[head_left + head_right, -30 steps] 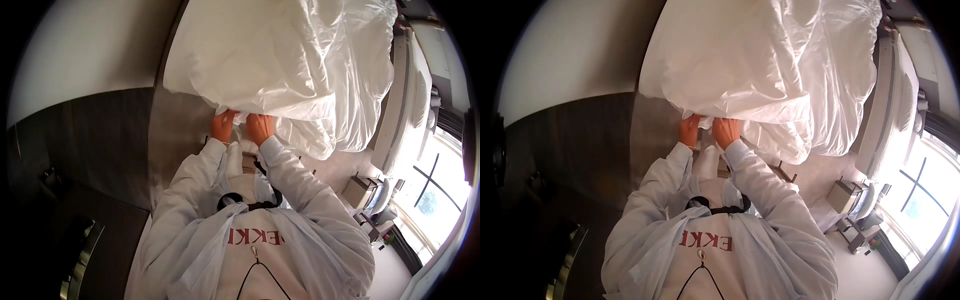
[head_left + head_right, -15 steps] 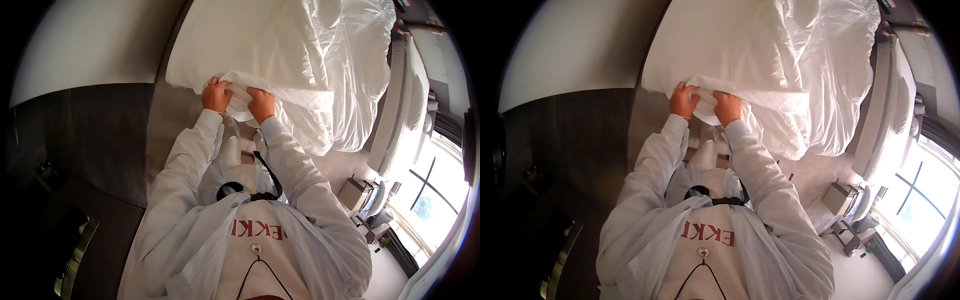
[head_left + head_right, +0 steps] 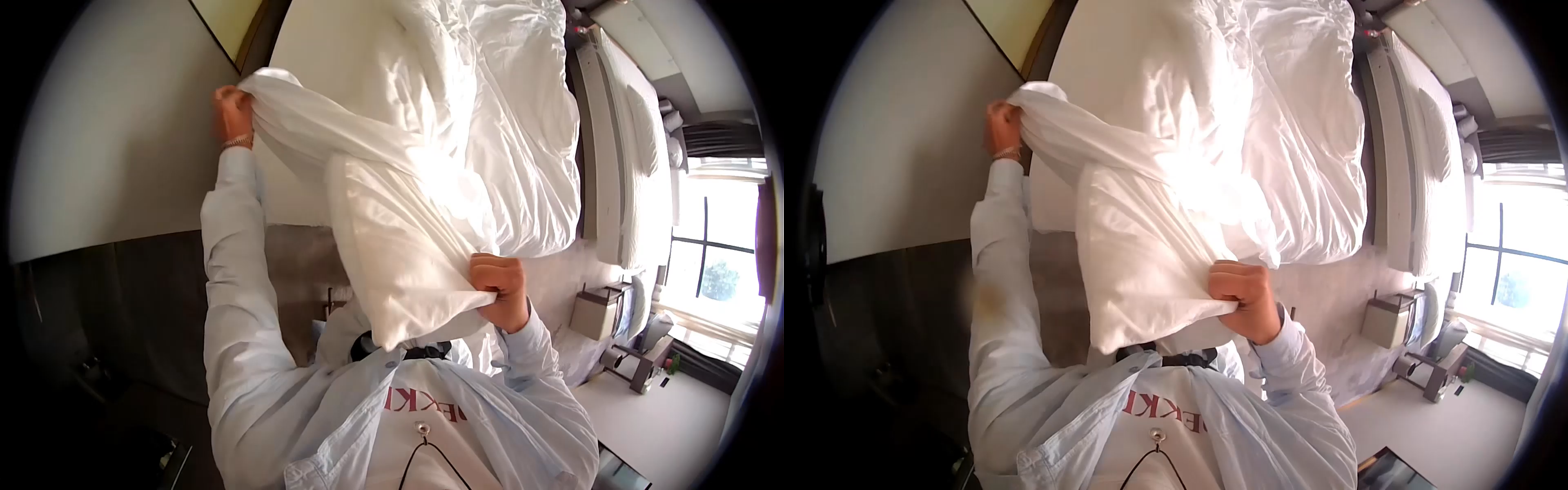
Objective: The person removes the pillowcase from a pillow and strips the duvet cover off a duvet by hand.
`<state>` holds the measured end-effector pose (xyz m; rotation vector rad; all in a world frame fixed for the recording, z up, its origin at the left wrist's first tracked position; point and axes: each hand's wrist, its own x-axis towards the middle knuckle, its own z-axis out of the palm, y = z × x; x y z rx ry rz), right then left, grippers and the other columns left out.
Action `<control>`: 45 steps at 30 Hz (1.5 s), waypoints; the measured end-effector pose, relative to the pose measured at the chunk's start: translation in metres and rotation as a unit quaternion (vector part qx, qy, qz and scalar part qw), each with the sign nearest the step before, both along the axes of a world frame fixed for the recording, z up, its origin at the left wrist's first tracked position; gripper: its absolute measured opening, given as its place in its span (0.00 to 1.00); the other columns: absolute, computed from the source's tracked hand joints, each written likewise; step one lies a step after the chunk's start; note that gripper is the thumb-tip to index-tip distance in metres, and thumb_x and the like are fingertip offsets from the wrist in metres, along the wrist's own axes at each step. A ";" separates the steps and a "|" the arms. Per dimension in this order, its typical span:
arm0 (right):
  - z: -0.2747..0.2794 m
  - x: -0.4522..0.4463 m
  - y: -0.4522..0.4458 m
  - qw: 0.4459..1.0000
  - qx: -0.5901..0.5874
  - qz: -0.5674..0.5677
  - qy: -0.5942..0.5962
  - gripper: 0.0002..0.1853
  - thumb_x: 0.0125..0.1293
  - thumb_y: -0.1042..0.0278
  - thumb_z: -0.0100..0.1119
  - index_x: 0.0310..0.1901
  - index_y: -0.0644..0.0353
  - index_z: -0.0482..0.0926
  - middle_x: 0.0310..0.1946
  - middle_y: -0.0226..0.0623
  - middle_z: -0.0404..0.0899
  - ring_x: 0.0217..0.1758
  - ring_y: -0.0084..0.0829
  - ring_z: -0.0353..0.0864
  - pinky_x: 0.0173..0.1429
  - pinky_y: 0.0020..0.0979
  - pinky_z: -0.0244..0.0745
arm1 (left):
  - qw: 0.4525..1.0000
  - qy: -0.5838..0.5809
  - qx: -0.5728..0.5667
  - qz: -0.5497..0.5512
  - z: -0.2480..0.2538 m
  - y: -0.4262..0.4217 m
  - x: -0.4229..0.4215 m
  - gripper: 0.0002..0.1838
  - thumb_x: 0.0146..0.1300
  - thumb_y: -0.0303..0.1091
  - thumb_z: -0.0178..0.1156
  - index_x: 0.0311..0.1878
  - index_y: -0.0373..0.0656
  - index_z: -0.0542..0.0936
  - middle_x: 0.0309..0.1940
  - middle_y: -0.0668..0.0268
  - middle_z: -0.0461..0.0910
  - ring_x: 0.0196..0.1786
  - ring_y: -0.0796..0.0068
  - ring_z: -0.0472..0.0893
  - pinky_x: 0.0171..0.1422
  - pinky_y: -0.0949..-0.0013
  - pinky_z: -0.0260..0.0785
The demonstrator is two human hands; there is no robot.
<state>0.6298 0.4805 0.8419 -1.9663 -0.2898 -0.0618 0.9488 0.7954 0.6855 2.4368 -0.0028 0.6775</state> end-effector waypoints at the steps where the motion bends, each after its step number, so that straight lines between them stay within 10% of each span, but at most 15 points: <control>1: 0.003 -0.002 0.001 0.999 0.011 0.012 0.039 0.14 0.28 0.84 0.52 0.16 0.64 0.57 0.15 0.37 0.51 0.17 0.35 0.53 0.21 0.30 0.47 | 0.998 0.026 -0.023 0.046 0.024 -0.013 -0.005 0.06 0.48 0.30 0.60 0.30 0.41 0.79 0.39 0.59 0.72 0.39 0.59 0.74 0.42 0.64 0.68; 4: -0.042 -0.006 0.007 0.993 0.010 -0.002 0.118 0.13 0.29 0.85 0.50 0.18 0.65 0.56 0.15 0.39 0.51 0.18 0.36 0.51 0.22 0.31 0.48 | 0.996 0.061 0.057 -0.028 -0.018 -0.019 -0.024 0.22 0.47 0.36 0.64 0.46 0.39 0.71 0.44 0.51 0.67 0.46 0.52 0.69 0.48 0.57 0.64; 7: -0.077 -0.005 0.029 0.990 -0.030 -0.026 0.138 0.11 0.30 0.84 0.49 0.19 0.64 0.60 0.15 0.42 0.57 0.18 0.42 0.60 0.23 0.33 0.54 | 0.927 0.322 -0.163 -0.104 -0.049 -0.031 -0.120 0.40 0.50 0.51 0.61 0.60 0.35 0.58 0.59 0.50 0.58 0.60 0.58 0.61 0.63 0.63 0.52; 11: -0.113 0.008 0.051 0.981 -0.089 0.143 0.100 0.10 0.33 0.82 0.48 0.23 0.61 0.64 0.16 0.43 0.65 0.22 0.46 0.68 0.26 0.38 0.60 | 0.411 0.683 -0.586 -0.147 -0.051 -0.069 -0.245 0.34 0.55 0.50 0.57 0.59 0.38 0.62 0.52 0.59 0.68 0.52 0.72 0.69 0.56 0.69 0.62; 12: -0.120 0.012 0.052 0.965 -0.108 0.205 0.120 0.10 0.34 0.80 0.48 0.24 0.60 0.65 0.17 0.42 0.68 0.23 0.46 0.69 0.26 0.39 0.61 | 0.499 0.720 -0.437 -0.203 -0.074 -0.070 -0.260 0.28 0.56 0.48 0.57 0.56 0.43 0.66 0.49 0.62 0.71 0.48 0.73 0.73 0.49 0.69 0.68; 17: -0.117 0.055 0.047 0.867 -0.065 0.368 0.331 0.12 0.37 0.80 0.49 0.29 0.57 0.67 0.22 0.34 0.70 0.28 0.36 0.71 0.30 0.33 0.62 | 0.475 0.671 -0.550 -0.146 -0.078 -0.080 -0.268 0.23 0.53 0.38 0.61 0.51 0.39 0.69 0.40 0.64 0.76 0.39 0.73 0.77 0.42 0.70 0.71; 19: -0.129 0.073 0.043 0.901 0.090 0.344 0.249 0.16 0.44 0.76 0.53 0.39 0.56 0.69 0.38 0.38 0.72 0.41 0.37 0.72 0.42 0.33 0.67 | 0.659 0.501 -0.522 -0.205 -0.090 -0.080 -0.279 0.22 0.52 0.33 0.60 0.50 0.38 0.69 0.39 0.64 0.75 0.39 0.72 0.77 0.42 0.70 0.71; 24: -0.143 0.135 0.056 0.938 -0.278 0.203 -0.045 0.30 0.48 0.54 0.60 0.53 0.51 0.65 0.47 0.37 0.68 0.49 0.41 0.66 0.52 0.39 0.62 | 0.878 0.369 -0.228 -0.203 -0.024 -0.089 -0.287 0.28 0.40 0.32 0.61 0.49 0.39 0.69 0.32 0.48 0.76 0.37 0.52 0.77 0.42 0.60 0.70; 29: -0.159 0.188 0.094 0.905 -0.344 0.243 0.051 0.18 0.60 0.61 0.48 0.52 0.54 0.66 0.33 0.42 0.74 0.35 0.40 0.74 0.44 0.38 0.69 | 0.900 0.408 -0.034 -0.149 0.055 -0.074 -0.303 0.29 0.40 0.34 0.62 0.49 0.38 0.68 0.30 0.50 0.76 0.34 0.50 0.76 0.38 0.54 0.68; 31: -0.190 0.251 0.075 0.909 -0.270 0.132 -0.288 0.14 0.63 0.66 0.42 0.48 0.59 0.67 0.26 0.44 0.75 0.22 0.41 0.74 0.33 0.38 0.71 | 0.936 0.311 -0.076 -0.149 0.080 -0.050 -0.318 0.28 0.43 0.34 0.65 0.49 0.35 0.69 0.32 0.49 0.77 0.36 0.49 0.76 0.42 0.62 0.70; 35: -0.150 0.431 -0.108 0.868 -0.372 -0.021 -0.328 0.11 0.61 0.71 0.40 0.44 0.57 0.70 0.36 0.41 0.74 0.39 0.39 0.75 0.39 0.40 0.70 | 0.940 0.297 -0.166 -0.002 0.152 0.009 -0.356 0.19 0.44 0.33 0.67 0.39 0.35 0.75 0.30 0.54 0.78 0.34 0.62 0.79 0.38 0.67 0.70; 39: -0.048 0.418 -0.160 0.856 -0.463 -0.166 -0.157 0.14 0.64 0.55 0.36 0.45 0.49 0.68 0.40 0.42 0.75 0.41 0.48 0.74 0.42 0.44 0.68 | 0.918 0.347 -0.123 0.145 0.098 0.067 -0.412 0.21 0.38 0.28 0.67 0.40 0.37 0.75 0.34 0.51 0.77 0.39 0.59 0.79 0.40 0.68 0.69; 45: -0.057 0.410 -0.106 0.910 -0.327 -0.206 -0.151 0.17 0.58 0.45 0.46 0.38 0.49 0.71 0.34 0.43 0.77 0.40 0.50 0.74 0.41 0.43 0.67 | 0.948 0.252 -0.032 0.194 0.045 0.097 -0.400 0.15 0.41 0.28 0.65 0.35 0.39 0.74 0.30 0.51 0.77 0.37 0.53 0.78 0.36 0.65 0.69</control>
